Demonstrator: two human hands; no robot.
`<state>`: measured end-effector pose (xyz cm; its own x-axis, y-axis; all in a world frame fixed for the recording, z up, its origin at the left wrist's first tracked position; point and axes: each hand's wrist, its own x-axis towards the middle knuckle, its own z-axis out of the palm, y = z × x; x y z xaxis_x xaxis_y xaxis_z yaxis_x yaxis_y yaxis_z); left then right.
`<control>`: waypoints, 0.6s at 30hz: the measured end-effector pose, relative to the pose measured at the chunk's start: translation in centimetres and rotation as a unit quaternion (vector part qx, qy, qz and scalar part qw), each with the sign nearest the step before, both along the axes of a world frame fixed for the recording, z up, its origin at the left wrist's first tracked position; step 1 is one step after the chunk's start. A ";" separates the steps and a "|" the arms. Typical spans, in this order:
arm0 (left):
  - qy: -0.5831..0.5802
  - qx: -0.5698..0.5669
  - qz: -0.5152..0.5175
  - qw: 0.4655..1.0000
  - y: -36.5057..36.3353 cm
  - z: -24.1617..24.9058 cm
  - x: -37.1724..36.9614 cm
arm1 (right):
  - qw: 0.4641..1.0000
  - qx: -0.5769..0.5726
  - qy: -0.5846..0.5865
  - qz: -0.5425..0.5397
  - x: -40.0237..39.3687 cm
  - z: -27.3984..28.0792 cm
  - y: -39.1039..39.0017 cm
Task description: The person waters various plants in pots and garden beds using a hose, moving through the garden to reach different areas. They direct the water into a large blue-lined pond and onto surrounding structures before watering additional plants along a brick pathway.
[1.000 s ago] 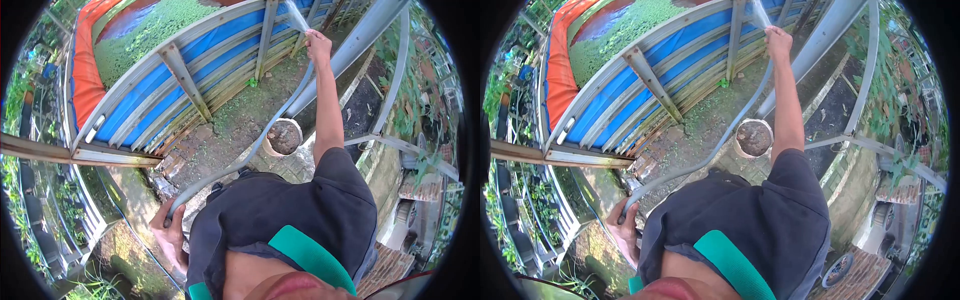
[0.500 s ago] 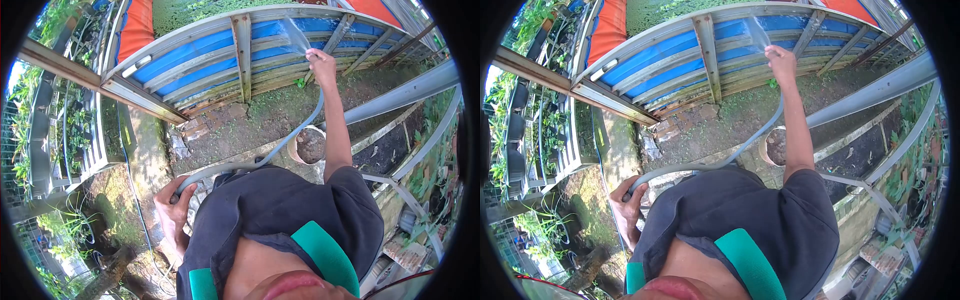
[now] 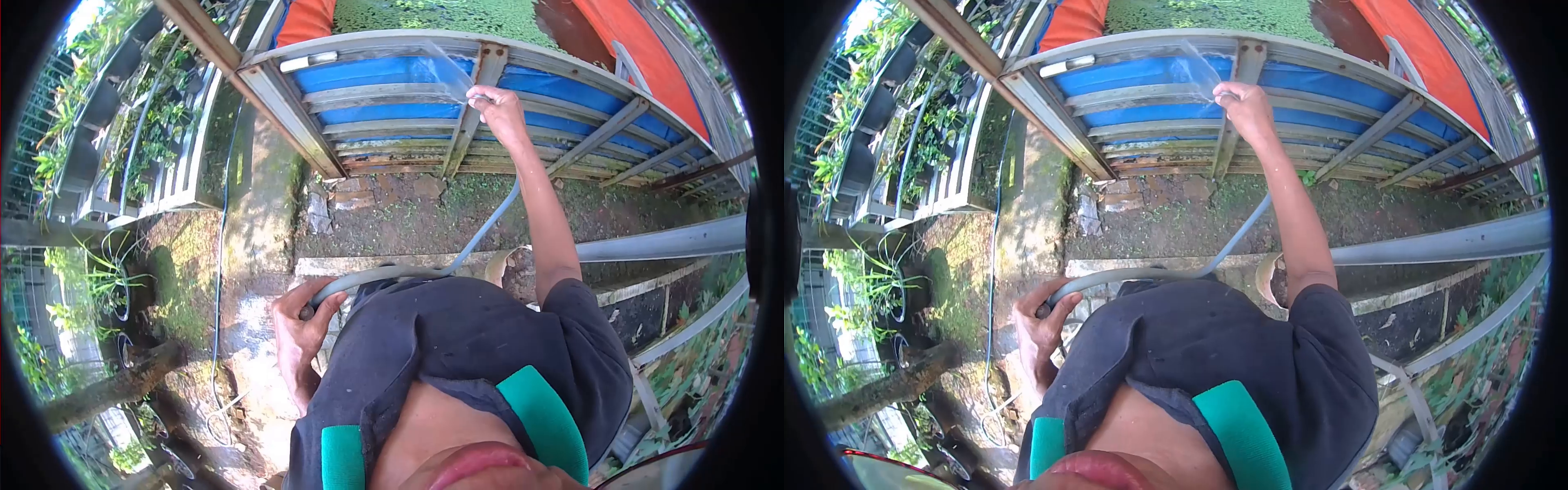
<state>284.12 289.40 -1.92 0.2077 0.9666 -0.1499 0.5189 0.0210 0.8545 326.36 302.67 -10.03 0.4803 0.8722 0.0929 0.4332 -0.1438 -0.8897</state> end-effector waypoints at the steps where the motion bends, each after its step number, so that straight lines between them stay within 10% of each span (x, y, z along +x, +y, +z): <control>1: 0.000 -0.005 0.001 1.000 -0.3 0.2 -0.4 | 1.000 0.003 0.004 0.015 -0.8 -0.1 0.9; 18: -0.013 -0.027 0.129 0.991 -4.2 -0.5 -4.6 | 0.973 0.030 -0.062 0.221 -18.0 0.0 14.0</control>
<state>279.56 285.23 -2.45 -0.0410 0.9788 -0.2005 0.4686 0.1960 0.8614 308.33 316.66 -10.02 0.0404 0.9822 0.1834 0.5458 0.1321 -0.8275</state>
